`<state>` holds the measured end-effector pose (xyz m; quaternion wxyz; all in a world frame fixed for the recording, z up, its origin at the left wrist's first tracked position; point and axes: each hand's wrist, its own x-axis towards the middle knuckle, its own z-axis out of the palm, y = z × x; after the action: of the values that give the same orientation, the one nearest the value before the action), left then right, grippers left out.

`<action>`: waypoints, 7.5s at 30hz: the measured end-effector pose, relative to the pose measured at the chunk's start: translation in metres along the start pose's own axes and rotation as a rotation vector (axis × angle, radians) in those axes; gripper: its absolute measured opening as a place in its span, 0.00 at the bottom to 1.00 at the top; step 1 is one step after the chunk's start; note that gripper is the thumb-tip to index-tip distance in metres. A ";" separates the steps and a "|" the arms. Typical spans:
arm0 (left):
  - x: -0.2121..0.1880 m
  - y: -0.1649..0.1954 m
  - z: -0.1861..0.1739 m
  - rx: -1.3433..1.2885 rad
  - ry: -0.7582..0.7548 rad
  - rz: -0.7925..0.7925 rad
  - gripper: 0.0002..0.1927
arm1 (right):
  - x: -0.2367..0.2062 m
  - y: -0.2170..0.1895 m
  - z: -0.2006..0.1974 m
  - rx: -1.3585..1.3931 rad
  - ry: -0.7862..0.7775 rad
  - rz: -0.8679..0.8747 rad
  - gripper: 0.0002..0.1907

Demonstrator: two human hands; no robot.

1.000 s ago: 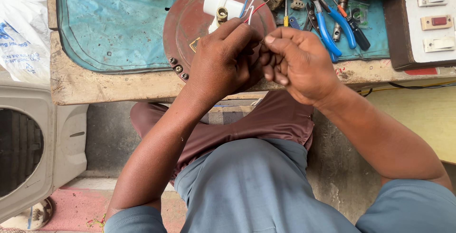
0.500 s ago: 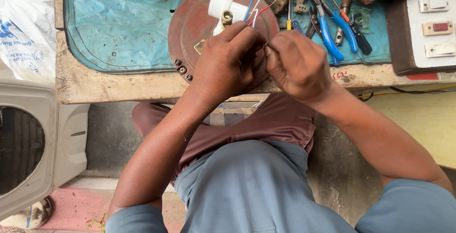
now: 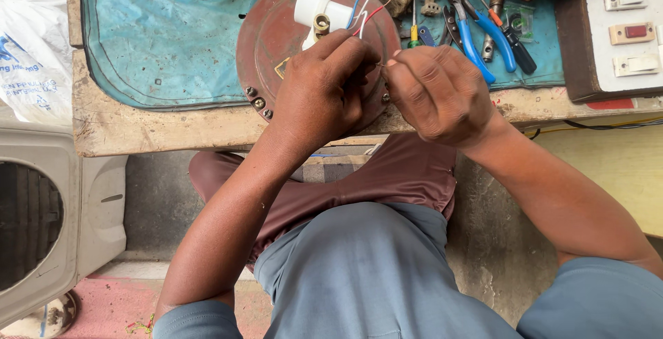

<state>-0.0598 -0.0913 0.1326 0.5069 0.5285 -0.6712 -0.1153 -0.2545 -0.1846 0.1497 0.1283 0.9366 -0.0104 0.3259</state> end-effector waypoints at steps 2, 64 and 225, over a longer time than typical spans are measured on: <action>0.000 -0.001 0.001 0.023 0.002 0.009 0.10 | -0.004 0.002 0.003 -0.051 -0.030 -0.007 0.12; -0.003 0.013 0.018 0.072 0.078 0.015 0.08 | -0.094 0.000 -0.050 1.834 0.546 1.510 0.06; -0.001 0.043 -0.022 0.160 0.150 0.121 0.18 | 0.031 0.037 -0.031 0.318 0.147 0.406 0.04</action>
<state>-0.0675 -0.0640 0.1721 0.5178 0.5331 -0.6691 0.0090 -0.2530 -0.2104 0.2008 -0.0880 0.8974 -0.1375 0.4099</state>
